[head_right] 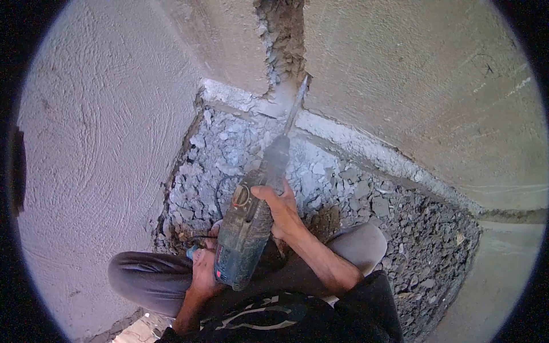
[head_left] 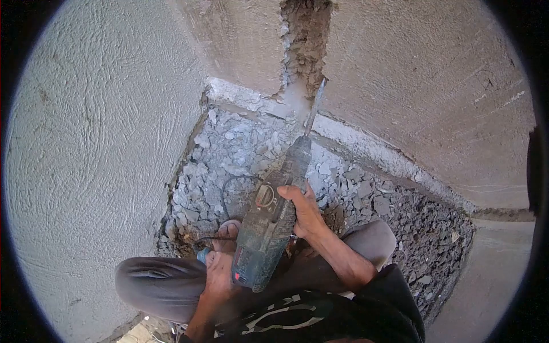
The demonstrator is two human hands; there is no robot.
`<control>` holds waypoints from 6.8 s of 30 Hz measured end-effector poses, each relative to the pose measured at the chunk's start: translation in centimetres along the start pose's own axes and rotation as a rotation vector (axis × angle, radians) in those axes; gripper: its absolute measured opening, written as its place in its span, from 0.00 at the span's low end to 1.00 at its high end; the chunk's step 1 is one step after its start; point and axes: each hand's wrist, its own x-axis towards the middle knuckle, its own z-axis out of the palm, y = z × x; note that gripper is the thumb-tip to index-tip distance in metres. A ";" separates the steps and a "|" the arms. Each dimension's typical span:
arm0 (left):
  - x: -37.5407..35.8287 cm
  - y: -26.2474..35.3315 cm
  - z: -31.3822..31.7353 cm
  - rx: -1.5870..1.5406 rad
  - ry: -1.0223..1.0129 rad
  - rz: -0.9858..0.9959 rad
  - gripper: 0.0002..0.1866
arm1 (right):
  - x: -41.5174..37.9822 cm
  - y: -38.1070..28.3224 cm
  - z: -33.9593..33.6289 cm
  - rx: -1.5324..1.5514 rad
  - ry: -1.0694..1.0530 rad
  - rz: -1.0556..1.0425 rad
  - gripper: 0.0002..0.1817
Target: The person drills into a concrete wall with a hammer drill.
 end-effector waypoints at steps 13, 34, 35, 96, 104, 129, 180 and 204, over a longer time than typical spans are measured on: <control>0.2 0.4 -0.2 -0.024 0.057 0.102 0.33 | 0.3 -1.1 0.4 -0.006 -0.003 -0.027 0.30; 2.2 -1.0 -0.1 0.008 0.197 0.312 0.37 | 3.3 -3.7 0.3 0.006 0.046 0.009 0.33; 2.6 -1.0 -0.4 0.008 0.246 0.313 0.37 | 3.6 -3.9 0.5 -0.013 0.053 0.004 0.33; -1.3 -1.2 2.7 0.010 0.343 0.241 0.44 | 1.6 -0.9 0.4 -0.198 0.014 -0.097 0.24; -2.0 -0.1 0.7 -0.048 0.266 0.224 0.41 | 1.1 -1.6 0.3 -0.132 0.023 -0.055 0.21; -0.1 -0.6 0.7 0.037 0.341 0.260 0.32 | 2.2 -1.7 -0.6 -0.062 0.059 -0.004 0.23; -10.8 6.2 -23.1 0.294 0.825 0.198 0.48 | -0.3 -11.0 9.7 0.104 -0.368 -0.186 0.49; -4.1 18.1 -26.4 0.478 0.659 -0.020 0.29 | 3.2 -13.5 10.1 0.300 -0.303 -0.214 0.28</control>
